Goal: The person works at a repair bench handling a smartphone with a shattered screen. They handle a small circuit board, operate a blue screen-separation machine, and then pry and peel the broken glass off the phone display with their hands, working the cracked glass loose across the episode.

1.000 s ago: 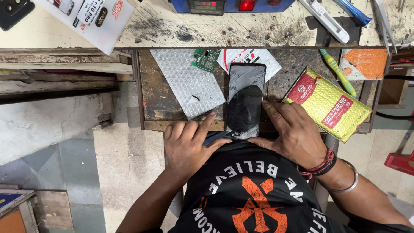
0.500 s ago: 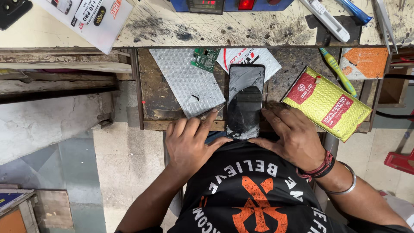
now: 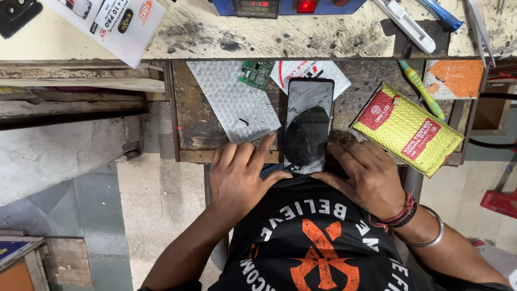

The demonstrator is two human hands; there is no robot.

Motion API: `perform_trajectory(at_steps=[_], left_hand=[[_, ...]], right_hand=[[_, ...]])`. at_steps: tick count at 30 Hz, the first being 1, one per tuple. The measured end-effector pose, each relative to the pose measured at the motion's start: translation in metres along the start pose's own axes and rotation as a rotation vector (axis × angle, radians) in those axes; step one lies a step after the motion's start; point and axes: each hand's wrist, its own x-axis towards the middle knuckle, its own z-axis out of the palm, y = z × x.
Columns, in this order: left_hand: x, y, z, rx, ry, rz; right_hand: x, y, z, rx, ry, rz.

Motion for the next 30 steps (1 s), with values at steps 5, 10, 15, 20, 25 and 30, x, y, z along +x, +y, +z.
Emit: perform_trajectory(at_steps=[5, 10, 15, 20, 25, 30], left_hand=[[0.0016, -0.0004, -0.0015, 0.02, -0.022, 0.005], [0.0034, -0.0007, -0.0025, 0.014, -0.024, 0.011], [0.0058, 0.0, -0.0057, 0.027, -0.027, 0.01], [0.0093, 0.0009, -0.0052, -0.004, -0.037, 0.024], [0.0069, 0.002, -0.0028, -0.105, -0.047, 0.024], [0.0033, 0.0044, 0.0002, -0.157, -0.042, 0.001]], right_hand=[[-0.0005, -0.0007, -0.0009, 0.026, 0.015, -0.007], [-0.0016, -0.0002, -0.0016, 0.045, -0.015, 0.002], [-0.0037, -0.0006, -0.0011, 0.048, -0.011, 0.012], [-0.0057, 0.0003, -0.0009, 0.024, -0.012, 0.026], [-0.007, 0.0016, -0.0028, -0.021, 0.021, 0.066], [-0.0058, 0.0004, -0.0011, -0.001, 0.017, 0.114]])
